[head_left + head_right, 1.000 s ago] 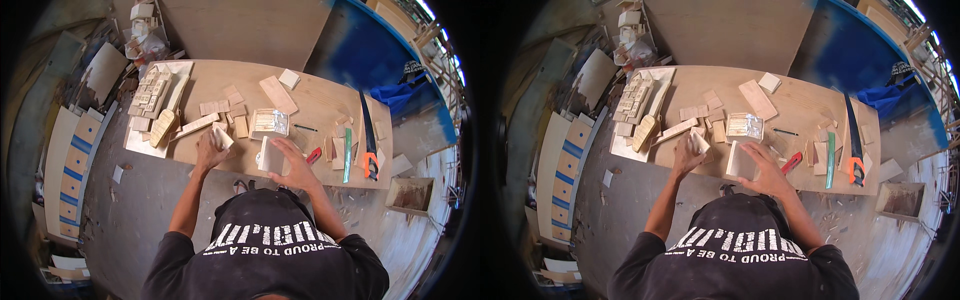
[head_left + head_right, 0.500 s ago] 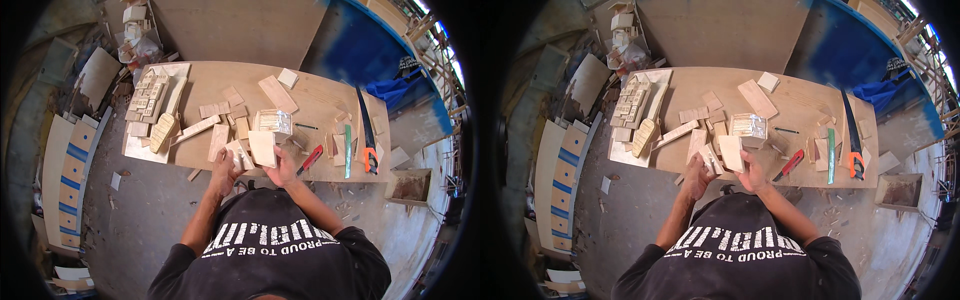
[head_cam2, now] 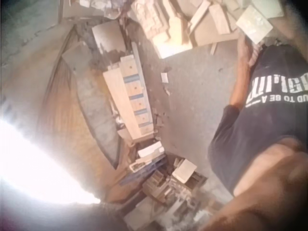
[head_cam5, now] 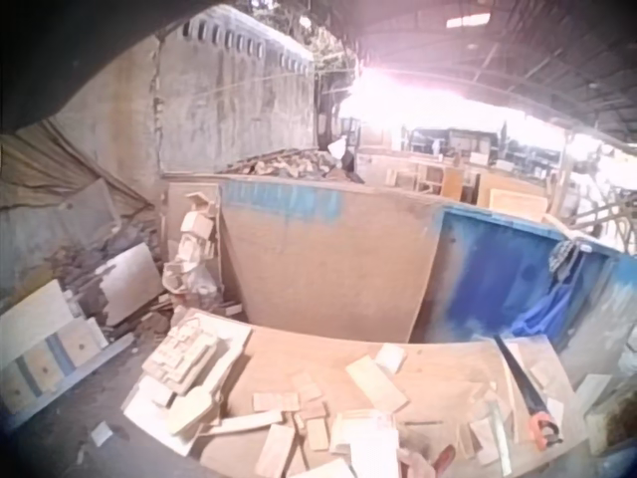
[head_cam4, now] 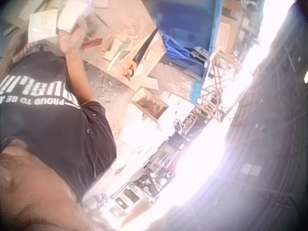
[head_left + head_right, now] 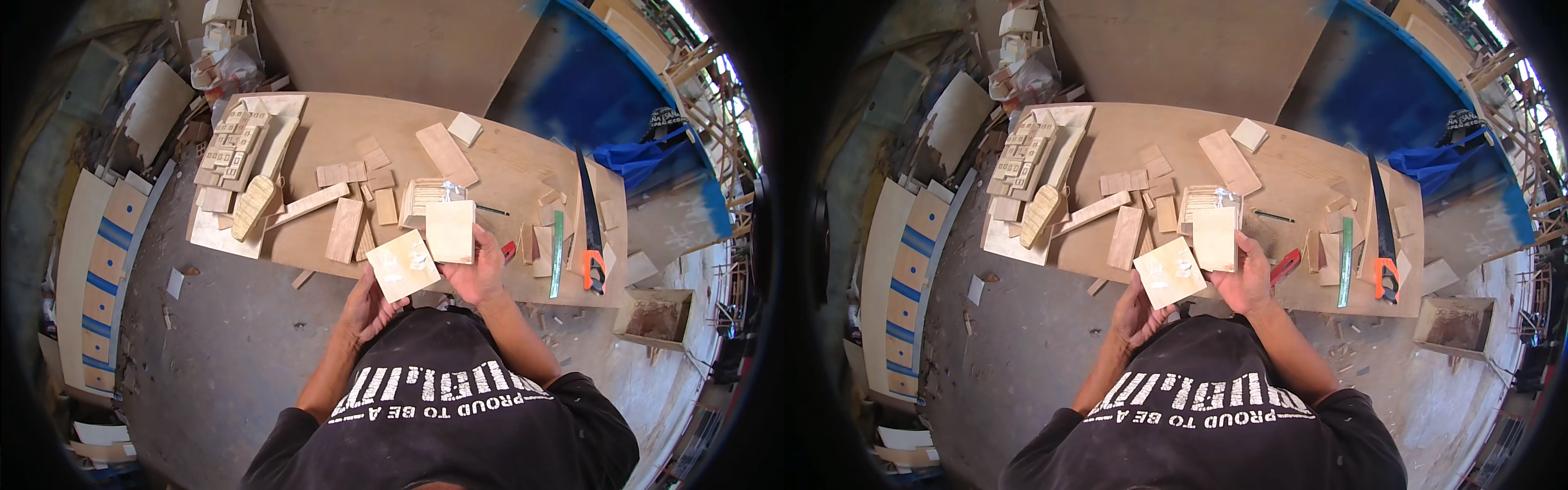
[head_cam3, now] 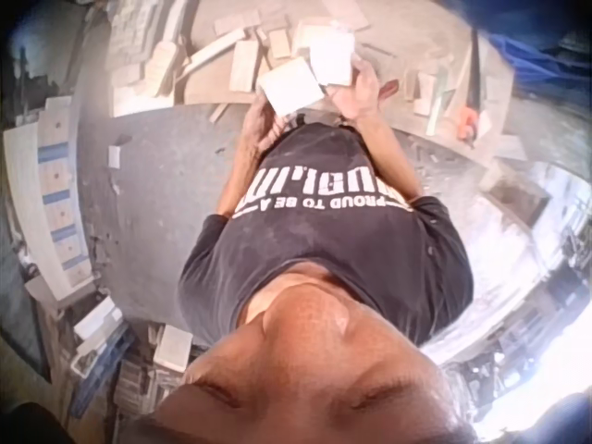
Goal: The person applies glue with a small stick to several wooden pieces and then assembles them to form a birdhouse structure on a workbench.
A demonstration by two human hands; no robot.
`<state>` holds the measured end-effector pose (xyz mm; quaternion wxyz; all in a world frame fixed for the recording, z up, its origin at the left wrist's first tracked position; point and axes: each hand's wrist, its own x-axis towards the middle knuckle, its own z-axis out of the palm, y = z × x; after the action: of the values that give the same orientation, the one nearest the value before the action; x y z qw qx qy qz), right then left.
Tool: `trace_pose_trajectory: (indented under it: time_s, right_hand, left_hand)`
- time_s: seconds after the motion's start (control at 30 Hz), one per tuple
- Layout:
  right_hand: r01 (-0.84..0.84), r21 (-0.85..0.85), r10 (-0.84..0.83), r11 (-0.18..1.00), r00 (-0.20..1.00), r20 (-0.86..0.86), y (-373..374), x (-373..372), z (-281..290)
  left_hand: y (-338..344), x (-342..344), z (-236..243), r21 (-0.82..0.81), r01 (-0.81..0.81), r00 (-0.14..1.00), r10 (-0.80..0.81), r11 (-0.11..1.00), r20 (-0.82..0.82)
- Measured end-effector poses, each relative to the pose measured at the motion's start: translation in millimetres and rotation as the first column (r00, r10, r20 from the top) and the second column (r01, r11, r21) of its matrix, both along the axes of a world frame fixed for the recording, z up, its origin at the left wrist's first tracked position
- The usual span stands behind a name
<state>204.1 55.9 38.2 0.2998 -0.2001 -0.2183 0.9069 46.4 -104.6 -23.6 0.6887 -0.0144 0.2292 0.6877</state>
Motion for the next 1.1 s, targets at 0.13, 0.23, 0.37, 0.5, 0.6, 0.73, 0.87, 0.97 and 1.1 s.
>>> trace_pose_trajectory:
  time_s: [0.13,0.23,0.37,0.5,0.6,0.73,0.87,0.97,1.1]
  right_hand:
    - [-0.026,0.030,0.026,0.999,1.000,0.002,7.1,9.9,6.9]
    - [-0.015,0.099,0.008,0.995,0.997,0.074,9.7,16.6,5.1]
    - [-0.016,0.190,-0.010,0.982,0.991,0.134,11.2,23.4,10.0]
    - [0.004,0.188,-0.019,0.982,0.997,0.080,14.7,32.0,19.0]
    - [-0.032,0.313,-0.001,0.949,0.995,0.104,23.7,47.2,28.3]
    - [-0.289,0.812,-0.218,0.506,0.869,0.445,18.6,61.9,59.1]
    - [-0.428,0.886,-0.280,0.178,0.841,0.462,16.9,71.1,65.3]
    - [-0.434,0.896,-0.276,0.089,0.854,0.441,21.6,73.6,73.4]
    - [-0.474,0.877,-0.341,-0.078,0.839,0.423,26.5,75.5,77.5]
  left_hand:
    - [10.6,11.8,1.5,0.126,0.001,0.983,-0.024,0.992,0.182]
    - [19.0,18.8,7.1,0.118,0.012,0.987,-0.031,0.993,0.159]
    - [27.5,27.4,18.6,0.160,0.045,0.995,-0.059,0.986,0.080]
    - [31.2,36.6,26.7,0.177,0.078,0.996,-0.083,0.981,0.022]
    - [34.7,38.6,39.8,0.226,0.063,0.998,-0.059,0.972,-0.025]
    - [41.7,36.8,53.4,0.231,0.031,0.902,0.072,0.972,-0.425]
    - [49.6,23.3,60.7,0.283,0.119,0.702,0.121,0.952,-0.702]
    - [50.2,20.4,72.0,0.238,0.172,0.608,0.087,0.956,-0.789]
    - [52.2,15.2,80.2,0.229,0.234,0.475,0.094,0.945,-0.875]
